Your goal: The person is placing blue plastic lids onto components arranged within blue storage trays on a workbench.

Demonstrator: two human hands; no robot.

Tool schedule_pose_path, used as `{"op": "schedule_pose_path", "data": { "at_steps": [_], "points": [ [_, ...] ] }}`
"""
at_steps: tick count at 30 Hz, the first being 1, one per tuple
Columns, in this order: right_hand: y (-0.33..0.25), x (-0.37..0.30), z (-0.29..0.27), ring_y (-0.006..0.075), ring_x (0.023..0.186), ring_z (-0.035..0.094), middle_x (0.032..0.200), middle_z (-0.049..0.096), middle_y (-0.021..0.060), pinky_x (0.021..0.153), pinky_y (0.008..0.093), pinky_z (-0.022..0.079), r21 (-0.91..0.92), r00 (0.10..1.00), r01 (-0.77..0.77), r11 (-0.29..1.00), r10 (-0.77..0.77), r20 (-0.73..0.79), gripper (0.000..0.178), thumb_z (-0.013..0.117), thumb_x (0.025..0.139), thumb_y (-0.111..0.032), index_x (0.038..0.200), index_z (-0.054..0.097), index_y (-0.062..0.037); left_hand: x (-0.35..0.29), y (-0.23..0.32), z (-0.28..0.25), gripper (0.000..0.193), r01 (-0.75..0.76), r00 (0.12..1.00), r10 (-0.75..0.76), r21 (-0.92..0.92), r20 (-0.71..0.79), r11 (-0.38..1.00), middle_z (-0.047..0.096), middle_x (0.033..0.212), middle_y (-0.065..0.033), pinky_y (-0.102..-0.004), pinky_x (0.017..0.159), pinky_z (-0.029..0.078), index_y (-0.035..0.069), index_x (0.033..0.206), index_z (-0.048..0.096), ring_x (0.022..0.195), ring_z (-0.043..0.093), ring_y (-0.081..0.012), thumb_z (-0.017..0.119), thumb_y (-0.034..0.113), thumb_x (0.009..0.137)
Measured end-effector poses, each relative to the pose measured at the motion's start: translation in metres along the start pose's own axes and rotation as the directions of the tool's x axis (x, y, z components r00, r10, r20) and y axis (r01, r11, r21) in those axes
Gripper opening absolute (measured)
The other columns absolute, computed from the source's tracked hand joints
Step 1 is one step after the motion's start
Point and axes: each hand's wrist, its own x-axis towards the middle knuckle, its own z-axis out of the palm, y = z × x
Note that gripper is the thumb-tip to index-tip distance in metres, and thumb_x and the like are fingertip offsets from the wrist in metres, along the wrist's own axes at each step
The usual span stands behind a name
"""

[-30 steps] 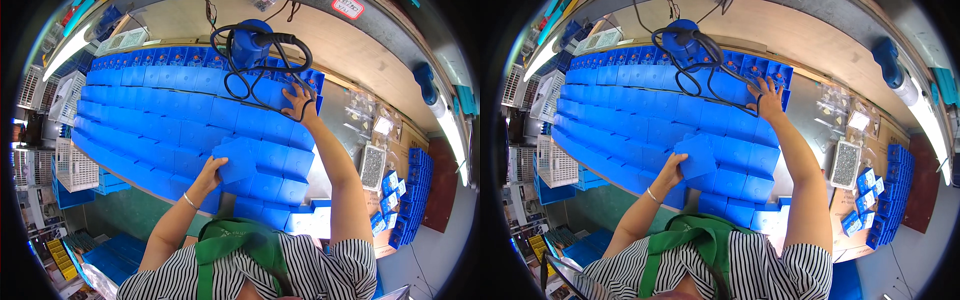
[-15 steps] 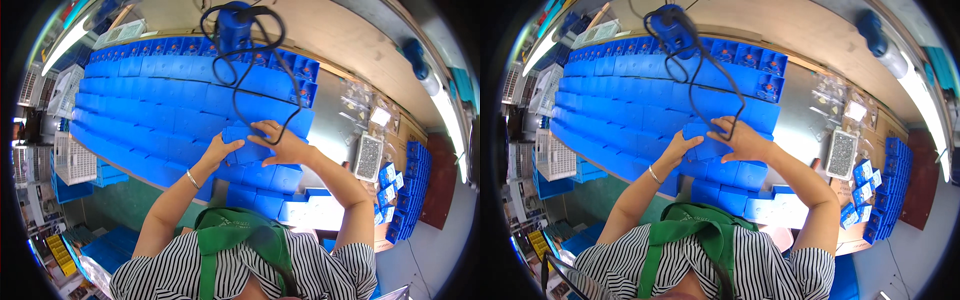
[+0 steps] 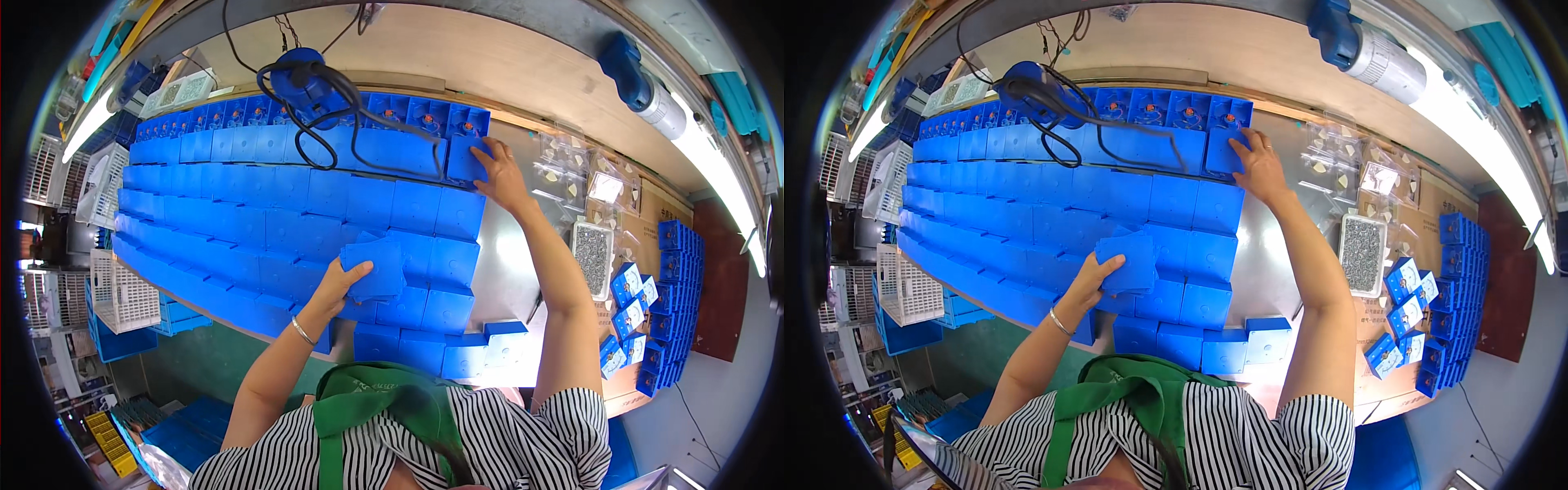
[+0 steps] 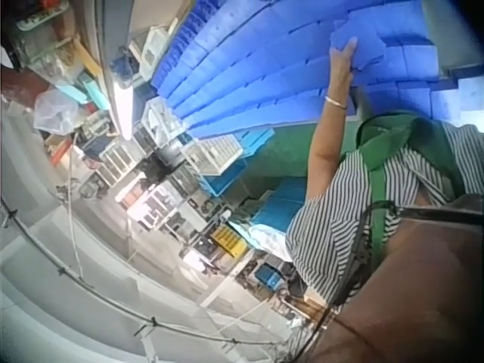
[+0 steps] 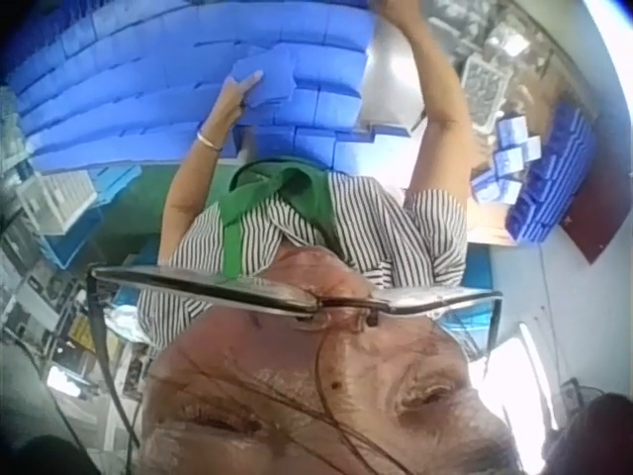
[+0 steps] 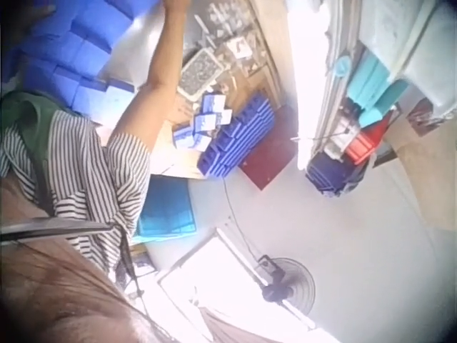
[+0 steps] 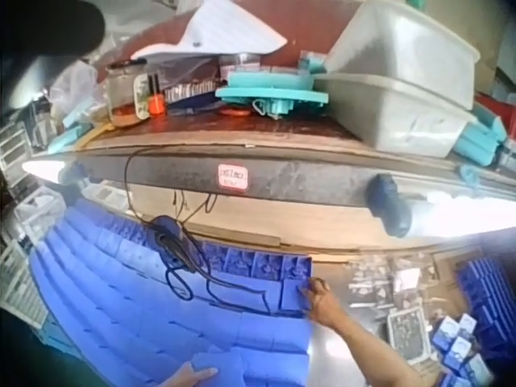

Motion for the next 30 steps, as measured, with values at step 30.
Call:
{"op": "schedule_pose_path", "data": {
  "at_steps": [30],
  "points": [
    [-0.085,-0.043,-0.083,0.0349,0.133,0.039,0.143,0.045,0.0105,0.104,0.0438,0.042,0.343,0.774,0.451,0.824,-0.553,0.309,0.067,0.078,0.062,-0.009,0.126,0.059,-0.0135,0.036,0.015,0.053,0.062,0.037,0.994,-0.032,-0.046,0.104,0.998,0.060,0.118,-0.0113,-0.0335,0.086,0.053,0.000,0.130,0.048,0.106,0.060,-0.0199,0.076,0.028,0.082]
  ]
}}
